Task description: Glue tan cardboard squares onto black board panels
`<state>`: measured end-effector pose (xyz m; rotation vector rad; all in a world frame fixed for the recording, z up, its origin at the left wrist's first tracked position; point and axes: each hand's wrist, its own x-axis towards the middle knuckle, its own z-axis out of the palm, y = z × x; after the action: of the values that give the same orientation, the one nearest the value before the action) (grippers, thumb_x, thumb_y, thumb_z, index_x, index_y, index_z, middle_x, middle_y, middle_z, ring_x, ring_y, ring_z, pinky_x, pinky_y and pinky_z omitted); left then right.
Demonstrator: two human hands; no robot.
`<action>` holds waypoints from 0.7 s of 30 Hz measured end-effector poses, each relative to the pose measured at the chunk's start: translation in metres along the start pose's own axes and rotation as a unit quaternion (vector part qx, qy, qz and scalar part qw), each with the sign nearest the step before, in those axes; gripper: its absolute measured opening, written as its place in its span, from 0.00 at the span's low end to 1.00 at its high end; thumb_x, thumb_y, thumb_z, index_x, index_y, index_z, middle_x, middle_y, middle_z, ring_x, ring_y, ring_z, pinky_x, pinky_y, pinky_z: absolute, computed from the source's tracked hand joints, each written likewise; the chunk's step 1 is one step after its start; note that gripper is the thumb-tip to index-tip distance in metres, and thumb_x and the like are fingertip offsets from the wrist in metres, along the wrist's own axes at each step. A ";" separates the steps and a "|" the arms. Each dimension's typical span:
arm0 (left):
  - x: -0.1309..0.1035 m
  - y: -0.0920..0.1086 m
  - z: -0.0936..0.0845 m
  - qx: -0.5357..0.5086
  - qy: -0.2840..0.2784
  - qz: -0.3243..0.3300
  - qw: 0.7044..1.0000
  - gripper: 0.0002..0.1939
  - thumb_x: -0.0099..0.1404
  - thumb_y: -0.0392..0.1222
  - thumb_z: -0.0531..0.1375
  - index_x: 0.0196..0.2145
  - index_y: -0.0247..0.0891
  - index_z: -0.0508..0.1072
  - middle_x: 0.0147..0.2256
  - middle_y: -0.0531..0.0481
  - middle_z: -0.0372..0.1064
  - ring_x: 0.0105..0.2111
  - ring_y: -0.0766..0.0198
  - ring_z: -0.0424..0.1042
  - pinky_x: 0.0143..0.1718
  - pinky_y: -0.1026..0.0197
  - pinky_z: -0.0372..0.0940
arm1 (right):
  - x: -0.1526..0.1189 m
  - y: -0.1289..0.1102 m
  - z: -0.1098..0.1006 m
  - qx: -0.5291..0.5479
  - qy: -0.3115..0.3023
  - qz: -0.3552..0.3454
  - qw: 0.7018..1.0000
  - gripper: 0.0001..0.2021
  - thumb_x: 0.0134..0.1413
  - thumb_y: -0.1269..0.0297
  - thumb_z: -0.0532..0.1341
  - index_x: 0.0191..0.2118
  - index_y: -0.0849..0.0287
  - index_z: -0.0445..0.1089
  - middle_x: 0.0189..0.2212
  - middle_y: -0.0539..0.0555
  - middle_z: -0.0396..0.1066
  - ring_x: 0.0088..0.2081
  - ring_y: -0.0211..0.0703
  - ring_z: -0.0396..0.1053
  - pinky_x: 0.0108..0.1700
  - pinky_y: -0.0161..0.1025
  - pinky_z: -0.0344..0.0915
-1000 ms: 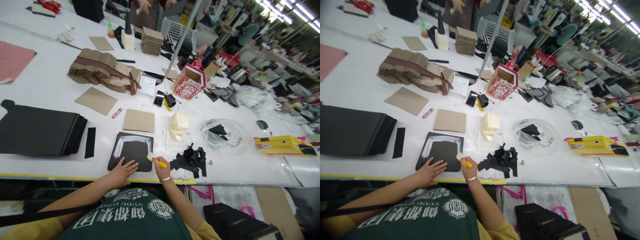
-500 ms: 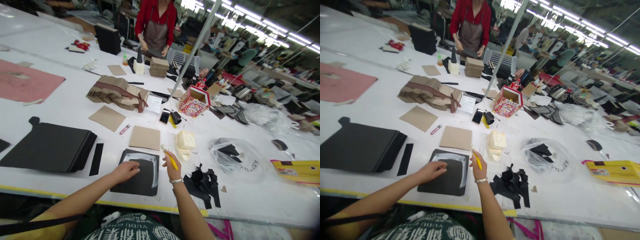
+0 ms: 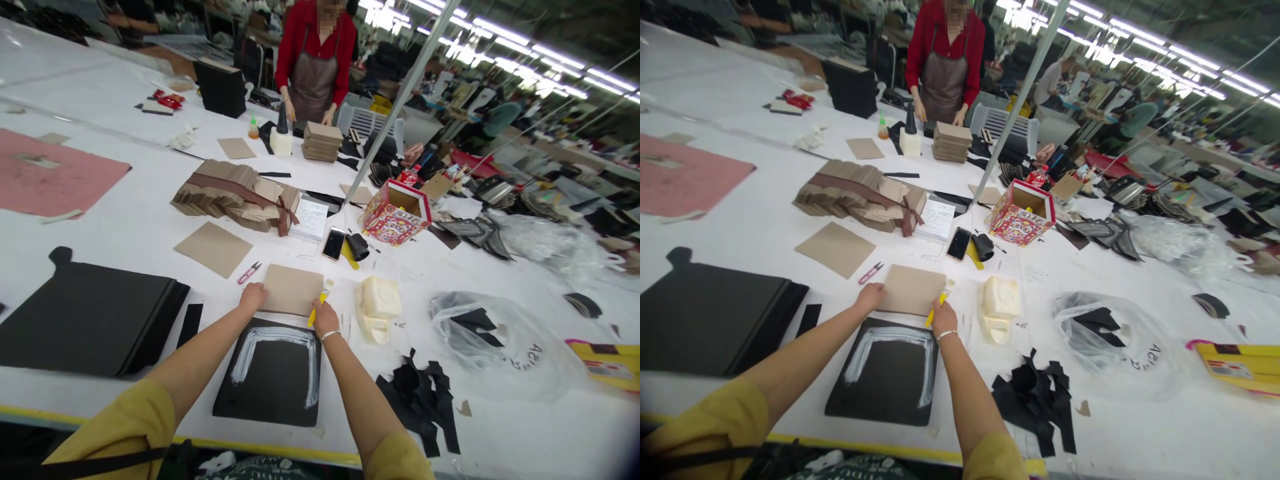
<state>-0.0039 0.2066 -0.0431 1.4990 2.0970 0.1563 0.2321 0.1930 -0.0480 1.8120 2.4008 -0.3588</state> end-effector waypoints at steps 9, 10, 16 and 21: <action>-0.014 0.008 -0.003 -0.026 0.006 0.017 0.999 0.17 0.56 0.36 0.50 0.41 0.28 0.68 0.44 0.30 0.63 0.44 0.51 0.65 0.43 0.55 0.57 | 0.002 -0.006 -0.017 -0.001 -0.044 0.026 0.999 0.11 0.55 0.71 0.49 0.44 0.58 0.58 0.33 0.56 0.66 0.36 0.41 0.65 0.34 0.35 0.56; -0.015 0.008 -0.003 -0.034 0.007 0.016 0.999 0.17 0.55 0.36 0.50 0.41 0.28 0.67 0.44 0.30 0.63 0.45 0.51 0.65 0.43 0.55 0.57 | 0.002 -0.007 -0.018 -0.001 -0.047 0.024 0.999 0.11 0.55 0.71 0.49 0.44 0.58 0.58 0.34 0.56 0.66 0.37 0.41 0.65 0.34 0.35 0.56; -0.017 0.010 -0.009 -0.115 0.031 -0.007 0.993 0.18 0.52 0.37 0.54 0.42 0.31 0.68 0.43 0.36 0.66 0.45 0.53 0.65 0.43 0.57 0.58 | 0.000 -0.010 -0.019 0.012 -0.050 0.032 0.998 0.11 0.53 0.72 0.51 0.44 0.59 0.58 0.34 0.57 0.67 0.37 0.41 0.65 0.33 0.34 0.56; -0.022 0.020 -0.018 -0.222 0.036 -0.007 0.974 0.15 0.54 0.41 0.54 0.38 0.31 0.71 0.33 0.43 0.72 0.34 0.58 0.70 0.35 0.60 0.63 | 0.000 -0.002 -0.023 0.038 -0.034 0.036 0.998 0.12 0.53 0.71 0.51 0.44 0.59 0.58 0.33 0.56 0.67 0.35 0.42 0.66 0.32 0.34 0.55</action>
<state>0.0091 0.1977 -0.0123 1.2219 1.9575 0.6386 0.2310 0.1981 -0.0258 1.8778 2.3002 -0.5019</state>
